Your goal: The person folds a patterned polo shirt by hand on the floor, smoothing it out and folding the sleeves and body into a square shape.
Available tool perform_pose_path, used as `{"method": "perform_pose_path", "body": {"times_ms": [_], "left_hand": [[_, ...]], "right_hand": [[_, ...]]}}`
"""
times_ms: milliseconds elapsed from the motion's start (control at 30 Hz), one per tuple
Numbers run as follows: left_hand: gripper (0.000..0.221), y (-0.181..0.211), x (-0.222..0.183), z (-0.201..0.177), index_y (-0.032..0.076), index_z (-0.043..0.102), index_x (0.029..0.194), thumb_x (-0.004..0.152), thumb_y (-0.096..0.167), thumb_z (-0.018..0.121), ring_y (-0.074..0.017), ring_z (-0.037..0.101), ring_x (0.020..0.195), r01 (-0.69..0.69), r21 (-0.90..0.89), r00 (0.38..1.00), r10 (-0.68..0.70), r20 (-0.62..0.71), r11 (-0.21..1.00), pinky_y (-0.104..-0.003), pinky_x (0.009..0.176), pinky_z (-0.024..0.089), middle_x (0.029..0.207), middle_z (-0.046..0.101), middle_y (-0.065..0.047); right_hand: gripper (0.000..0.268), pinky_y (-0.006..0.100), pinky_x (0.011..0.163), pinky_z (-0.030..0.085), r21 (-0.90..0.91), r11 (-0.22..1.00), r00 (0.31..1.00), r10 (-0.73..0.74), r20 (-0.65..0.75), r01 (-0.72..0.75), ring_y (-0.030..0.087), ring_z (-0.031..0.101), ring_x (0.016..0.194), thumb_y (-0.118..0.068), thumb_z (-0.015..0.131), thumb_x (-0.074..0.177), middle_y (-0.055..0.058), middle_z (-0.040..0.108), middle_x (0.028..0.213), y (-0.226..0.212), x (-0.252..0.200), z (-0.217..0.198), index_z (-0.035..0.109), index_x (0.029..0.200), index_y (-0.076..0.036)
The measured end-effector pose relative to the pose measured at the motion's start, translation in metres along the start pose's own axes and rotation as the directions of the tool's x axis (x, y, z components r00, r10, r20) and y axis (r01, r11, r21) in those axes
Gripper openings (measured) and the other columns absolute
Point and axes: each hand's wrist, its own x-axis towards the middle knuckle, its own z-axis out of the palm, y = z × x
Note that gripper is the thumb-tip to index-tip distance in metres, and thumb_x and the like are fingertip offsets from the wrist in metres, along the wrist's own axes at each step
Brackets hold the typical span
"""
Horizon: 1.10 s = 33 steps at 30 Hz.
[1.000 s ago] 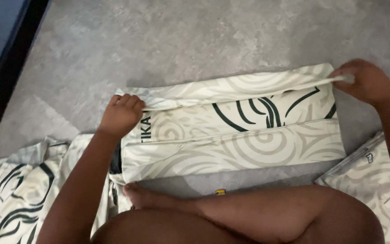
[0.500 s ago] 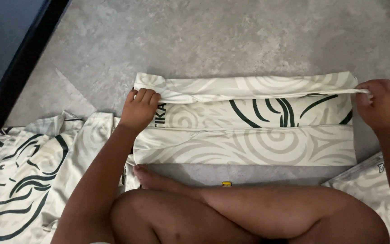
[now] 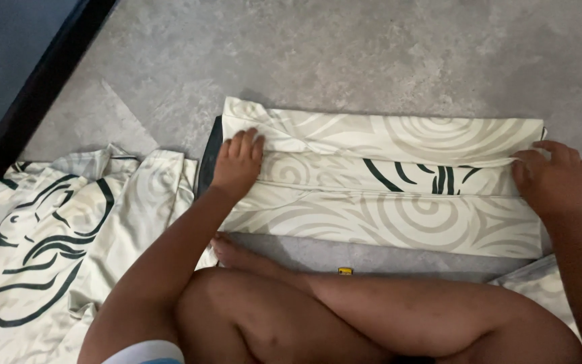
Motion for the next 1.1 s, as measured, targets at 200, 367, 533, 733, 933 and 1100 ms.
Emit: {"method": "perform_pose_path", "body": {"times_ms": [200, 367, 533, 733, 933, 1100], "left_hand": [[0.008, -0.037, 0.011, -0.009, 0.013, 0.067, 0.096, 0.093, 0.006, 0.069, -0.0258, 0.059, 0.091, -0.107, 0.108, 0.994, 0.103, 0.045, 0.988, -0.041, 0.087, 0.046, 0.092, 0.062, -0.005], [0.011, -0.048, 0.016, -0.035, 0.013, 0.064, 0.096, 0.096, 0.002, 0.063, -0.0233, 0.057, 0.090, -0.179, 0.059, 0.983, 0.181, -0.042, 0.982, -0.038, 0.085, 0.046, 0.093, 0.060, -0.003], [0.007, -0.055, 0.006, -0.040, 0.012, 0.068, 0.106, 0.103, 0.009, 0.063, -0.0253, 0.063, 0.105, -0.287, -0.046, 0.957, 0.284, -0.065, 0.957, -0.042, 0.097, 0.048, 0.107, 0.065, -0.006], [0.012, -0.053, 0.008, -0.039, 0.014, 0.068, 0.110, 0.100, 0.012, 0.062, -0.0225, 0.063, 0.110, -0.296, 0.063, 0.955, 0.293, 0.044, 0.953, -0.040, 0.098, 0.049, 0.114, 0.066, -0.004], [0.055, -0.046, 0.005, -0.028, 0.009, 0.066, 0.127, 0.084, 0.044, 0.064, -0.0266, 0.061, 0.125, -0.281, -0.079, 0.939, 0.291, 0.184, 0.956, -0.045, 0.103, 0.045, 0.136, 0.064, -0.008], [0.053, 0.029, 0.053, -0.005, 0.004, 0.060, 0.145, 0.104, 0.038, 0.060, -0.0425, 0.051, 0.143, -0.034, -0.429, 0.959, 0.150, 0.241, 0.903, -0.053, 0.109, 0.048, 0.150, 0.054, -0.022]], "right_hand": [[0.026, 0.048, 0.096, 0.058, 0.182, 0.979, 0.995, 0.081, 0.049, -0.089, 0.035, 0.071, 0.114, -0.013, 0.067, 0.105, 0.015, 0.078, 0.121, 0.005, 0.002, 0.002, 0.082, 0.124, -0.003], [0.029, 0.050, 0.091, 0.058, 0.245, 0.962, 0.989, 0.141, -0.054, -0.124, 0.037, 0.072, 0.107, -0.008, 0.063, 0.100, 0.017, 0.078, 0.119, 0.009, -0.004, 0.002, 0.081, 0.121, 0.000], [0.023, 0.051, 0.084, 0.052, 0.114, 0.983, 0.989, 0.139, 0.055, -0.144, 0.037, 0.069, 0.098, -0.015, 0.063, 0.106, 0.017, 0.076, 0.115, -0.001, -0.009, -0.006, 0.077, 0.118, -0.002], [0.025, 0.056, 0.070, 0.054, 0.254, 0.956, 0.989, 0.140, 0.045, -0.146, 0.038, 0.072, 0.099, -0.020, 0.064, 0.086, 0.013, 0.078, 0.114, -0.015, -0.016, -0.022, 0.081, 0.101, -0.012], [0.027, 0.058, 0.086, 0.047, 0.289, 0.946, 0.989, 0.148, 0.015, -0.146, 0.043, 0.063, 0.120, -0.034, 0.066, 0.087, 0.015, 0.072, 0.135, -0.024, -0.019, -0.021, 0.080, 0.101, -0.016], [0.053, 0.059, 0.113, 0.042, 0.551, 0.824, 0.988, -0.153, -0.013, 0.135, 0.047, 0.053, 0.142, -0.045, 0.053, 0.104, 0.020, 0.063, 0.145, -0.092, 0.041, -0.058, 0.061, 0.149, -0.018]]}}
